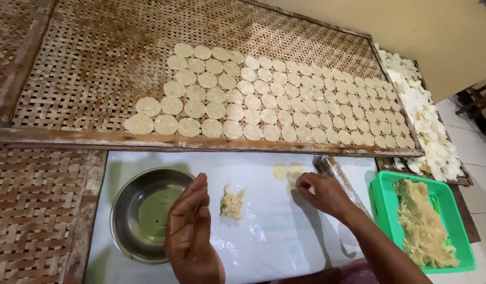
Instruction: Rolling out dough and placing small round pieces onto a woven drying mat.
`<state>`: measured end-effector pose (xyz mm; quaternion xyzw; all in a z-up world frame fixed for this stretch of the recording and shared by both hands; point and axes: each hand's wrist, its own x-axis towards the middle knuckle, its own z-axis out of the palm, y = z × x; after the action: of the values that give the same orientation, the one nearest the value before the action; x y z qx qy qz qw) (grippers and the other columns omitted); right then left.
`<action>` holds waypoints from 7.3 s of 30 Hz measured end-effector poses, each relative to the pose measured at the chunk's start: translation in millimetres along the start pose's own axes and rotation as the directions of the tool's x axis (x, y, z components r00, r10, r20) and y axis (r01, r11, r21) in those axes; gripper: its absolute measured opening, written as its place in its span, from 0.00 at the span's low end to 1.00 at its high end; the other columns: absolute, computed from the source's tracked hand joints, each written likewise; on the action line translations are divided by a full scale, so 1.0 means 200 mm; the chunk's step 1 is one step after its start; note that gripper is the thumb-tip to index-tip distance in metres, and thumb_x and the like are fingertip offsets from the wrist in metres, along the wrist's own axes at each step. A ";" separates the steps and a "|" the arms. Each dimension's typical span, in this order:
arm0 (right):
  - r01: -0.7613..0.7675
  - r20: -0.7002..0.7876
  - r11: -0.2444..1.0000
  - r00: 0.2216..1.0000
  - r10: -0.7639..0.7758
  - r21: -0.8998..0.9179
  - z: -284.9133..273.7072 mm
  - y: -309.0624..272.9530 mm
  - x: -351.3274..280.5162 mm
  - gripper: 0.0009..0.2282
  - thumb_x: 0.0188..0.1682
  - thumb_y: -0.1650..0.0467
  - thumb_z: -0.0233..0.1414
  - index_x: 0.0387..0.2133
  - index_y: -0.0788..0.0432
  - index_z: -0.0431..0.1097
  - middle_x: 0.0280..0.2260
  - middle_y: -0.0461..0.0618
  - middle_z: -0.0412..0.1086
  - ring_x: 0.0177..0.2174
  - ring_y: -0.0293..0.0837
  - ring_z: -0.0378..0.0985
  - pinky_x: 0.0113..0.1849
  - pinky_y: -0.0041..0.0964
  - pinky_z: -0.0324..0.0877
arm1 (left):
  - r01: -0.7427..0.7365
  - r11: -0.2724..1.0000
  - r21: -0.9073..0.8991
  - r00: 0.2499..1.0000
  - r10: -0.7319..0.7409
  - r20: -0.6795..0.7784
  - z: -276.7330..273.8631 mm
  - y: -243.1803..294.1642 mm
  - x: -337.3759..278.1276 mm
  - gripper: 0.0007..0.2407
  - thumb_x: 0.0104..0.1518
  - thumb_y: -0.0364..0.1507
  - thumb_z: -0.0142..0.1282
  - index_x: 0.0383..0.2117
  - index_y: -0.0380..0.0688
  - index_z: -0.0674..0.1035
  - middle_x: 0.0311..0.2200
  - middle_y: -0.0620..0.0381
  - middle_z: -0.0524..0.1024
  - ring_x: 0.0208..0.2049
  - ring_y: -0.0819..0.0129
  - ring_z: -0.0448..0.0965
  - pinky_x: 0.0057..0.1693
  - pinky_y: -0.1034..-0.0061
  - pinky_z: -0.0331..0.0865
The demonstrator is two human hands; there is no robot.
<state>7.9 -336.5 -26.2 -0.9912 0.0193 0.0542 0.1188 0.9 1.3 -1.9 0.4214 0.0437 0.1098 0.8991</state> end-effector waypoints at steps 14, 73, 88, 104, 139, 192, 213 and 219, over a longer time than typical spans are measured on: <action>-0.183 0.168 0.606 0.982 0.081 0.774 -0.30 -0.03 0.24 0.10 0.49 0.78 0.54 0.44 0.65 0.75 0.37 0.55 0.76 0.37 0.48 0.76 0.43 0.45 0.73 | -0.027 0.995 -0.091 1.000 0.026 -0.017 -0.03 -0.11 0.02 0.10 0.59 0.16 0.48 0.43 0.34 0.80 0.57 0.41 0.77 0.62 0.55 0.75 0.67 0.64 0.65; 0.419 -0.110 0.774 0.845 -0.524 -0.474 -0.01 -1.29 1.45 0.19 0.50 0.71 0.44 0.54 0.49 0.71 0.49 0.55 0.76 0.40 0.57 0.81 0.35 0.51 0.76 | -0.130 0.970 -0.205 0.974 0.164 0.156 -0.12 -0.51 0.08 0.13 0.56 0.17 0.43 0.44 0.34 0.78 0.57 0.38 0.71 0.62 0.51 0.73 0.64 0.59 0.70; -0.187 -0.053 0.982 0.981 0.188 0.010 -0.22 0.10 0.11 0.07 0.40 0.68 0.65 0.29 0.52 0.76 0.23 0.40 0.75 0.23 0.37 0.76 0.28 0.33 0.71 | 0.079 0.973 -0.218 0.997 -0.082 -0.004 -0.16 -0.11 0.04 0.15 0.54 0.20 0.42 0.46 0.21 0.74 0.59 0.28 0.72 0.63 0.46 0.73 0.67 0.61 0.69; -0.062 -0.161 0.987 0.986 0.037 -0.150 0.10 0.21 -0.11 0.12 0.40 0.65 0.64 0.32 0.48 0.68 0.32 0.39 0.70 0.26 0.45 0.76 0.30 0.43 0.72 | 0.056 0.996 -0.074 0.998 -0.059 -0.035 -0.08 -0.07 0.01 0.10 0.57 0.18 0.49 0.44 0.31 0.75 0.59 0.36 0.75 0.61 0.53 0.76 0.65 0.65 0.71; -0.099 0.199 0.494 0.968 -0.154 0.864 -0.28 -1.11 1.31 0.20 0.51 0.68 0.53 0.54 0.67 0.67 0.34 0.53 0.70 0.30 0.41 0.71 0.31 0.33 0.66 | -0.329 0.941 -0.086 0.921 0.339 0.190 -0.24 -0.84 0.15 0.08 0.59 0.14 0.50 0.42 0.33 0.80 0.54 0.37 0.75 0.58 0.51 0.77 0.60 0.62 0.74; 0.299 -0.070 0.923 0.944 -0.324 -0.241 0.05 -1.22 1.78 0.13 0.48 0.67 0.48 0.46 0.49 0.74 0.36 0.51 0.78 0.34 0.53 0.80 0.35 0.47 0.72 | -0.030 0.997 -0.072 0.881 0.060 0.469 -0.29 -0.65 0.13 0.13 0.65 0.32 0.48 0.46 0.37 0.78 0.62 0.41 0.68 0.66 0.54 0.67 0.68 0.60 0.64; 0.086 -0.095 0.993 0.992 -0.079 0.076 -0.37 -0.51 0.77 0.07 0.48 0.71 0.59 0.39 0.52 0.76 0.33 0.43 0.78 0.31 0.39 0.80 0.32 0.34 0.73 | -0.043 0.983 -0.179 0.998 0.052 0.045 -0.15 -0.22 0.04 0.10 0.57 0.23 0.55 0.42 0.29 0.79 0.54 0.35 0.77 0.61 0.47 0.75 0.66 0.55 0.68; -0.174 0.042 0.984 0.984 0.172 0.048 -0.24 -0.13 0.35 0.02 0.45 0.72 0.62 0.26 0.53 0.76 0.28 0.44 0.78 0.25 0.37 0.79 0.26 0.30 0.77 | 0.031 0.997 -0.064 0.999 -0.034 -0.038 -0.08 -0.06 0.02 0.07 0.57 0.18 0.50 0.38 0.32 0.79 0.54 0.35 0.79 0.61 0.49 0.78 0.68 0.53 0.70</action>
<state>84.4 -324.5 17.3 -0.9812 0.1043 0.0824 0.1397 4.4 6.9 -22.4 0.3898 0.0646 0.1048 0.9127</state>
